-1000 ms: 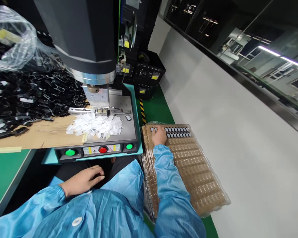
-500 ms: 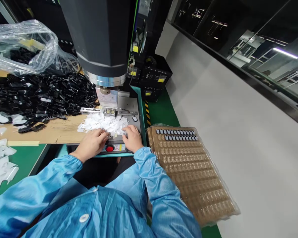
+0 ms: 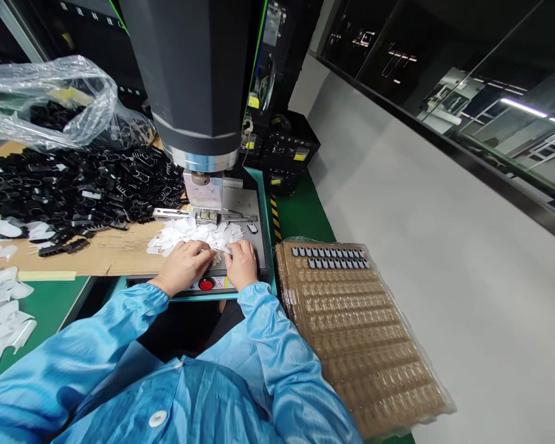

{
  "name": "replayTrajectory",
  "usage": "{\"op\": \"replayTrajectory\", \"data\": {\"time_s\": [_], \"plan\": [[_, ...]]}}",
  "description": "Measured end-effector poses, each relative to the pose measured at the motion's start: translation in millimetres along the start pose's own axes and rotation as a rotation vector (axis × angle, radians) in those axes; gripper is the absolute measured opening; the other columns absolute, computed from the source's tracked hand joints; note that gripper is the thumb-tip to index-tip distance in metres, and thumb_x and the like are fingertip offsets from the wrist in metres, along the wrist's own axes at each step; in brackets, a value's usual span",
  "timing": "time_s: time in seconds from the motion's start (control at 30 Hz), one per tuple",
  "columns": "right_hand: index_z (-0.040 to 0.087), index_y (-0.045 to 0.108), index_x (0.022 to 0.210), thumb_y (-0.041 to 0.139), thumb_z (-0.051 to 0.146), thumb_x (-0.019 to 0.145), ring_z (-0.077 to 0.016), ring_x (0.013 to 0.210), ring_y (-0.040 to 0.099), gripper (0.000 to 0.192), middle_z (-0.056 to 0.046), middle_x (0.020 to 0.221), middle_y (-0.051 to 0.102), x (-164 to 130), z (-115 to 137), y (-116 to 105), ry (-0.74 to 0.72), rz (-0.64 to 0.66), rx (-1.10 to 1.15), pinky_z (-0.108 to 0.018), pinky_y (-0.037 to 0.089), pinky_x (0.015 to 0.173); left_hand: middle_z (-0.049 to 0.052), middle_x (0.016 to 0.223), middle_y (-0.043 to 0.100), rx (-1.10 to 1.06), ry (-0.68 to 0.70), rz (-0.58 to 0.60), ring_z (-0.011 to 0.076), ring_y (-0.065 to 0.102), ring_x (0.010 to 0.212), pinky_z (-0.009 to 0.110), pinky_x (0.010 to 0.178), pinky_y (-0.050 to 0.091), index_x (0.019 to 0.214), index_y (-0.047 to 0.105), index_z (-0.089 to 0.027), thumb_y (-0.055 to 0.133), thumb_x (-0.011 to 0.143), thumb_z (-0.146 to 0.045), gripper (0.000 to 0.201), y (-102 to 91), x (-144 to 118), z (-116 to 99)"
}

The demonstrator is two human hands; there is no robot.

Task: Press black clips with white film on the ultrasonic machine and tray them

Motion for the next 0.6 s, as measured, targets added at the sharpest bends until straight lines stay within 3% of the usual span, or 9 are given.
{"op": "replayTrajectory", "data": {"time_s": [0.17, 0.43, 0.6], "plan": [[0.025, 0.077, 0.114, 0.065, 0.026, 0.102, -0.0302, 0.114, 0.061, 0.018, -0.012, 0.117, 0.066, -0.1, -0.5, -1.4, 0.021, -0.023, 0.012, -0.045, 0.053, 0.105, 0.012, 0.111, 0.069, -0.166, -0.102, -0.072, 0.0261, 0.064, 0.1, 0.041, 0.084, 0.044, 0.111, 0.072, -0.021, 0.051, 0.109, -0.033, 0.025, -4.4, 1.0, 9.7], [0.025, 0.08, 0.121, 0.054, 0.03, 0.108, -0.027, 0.113, 0.066, 0.029, -0.013, 0.118, 0.068, -6.1, -9.4, -4.8, 0.065, -0.11, -0.013, -0.04, 0.055, 0.105, 0.011, 0.114, 0.072, -0.365, -0.167, -0.16, 0.024, 0.068, 0.102, 0.038, 0.091, 0.051, 0.112, 0.068, -0.021, 0.051, 0.108, -0.034, 0.022, -18.4, -3.9, 12.7], [0.023, 0.077, 0.123, 0.049, 0.027, 0.108, -0.0258, 0.108, 0.07, 0.032, -0.013, 0.114, 0.071, -3.6, -12.7, -12.5, 0.087, -0.096, 0.063, -0.038, 0.057, 0.101, 0.002, 0.087, 0.07, -0.563, -0.427, -0.11, 0.0185, 0.064, 0.075, 0.033, 0.073, 0.049, 0.109, 0.063, -0.023, 0.054, 0.107, -0.046, 0.024, -24.0, -9.9, 37.3]]}}
Point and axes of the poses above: each hand's wrist, its own x-axis towards the middle knuckle, its own y-axis out of the palm, z = x × y, the point moved 9 cm from there along x, towards the middle knuckle
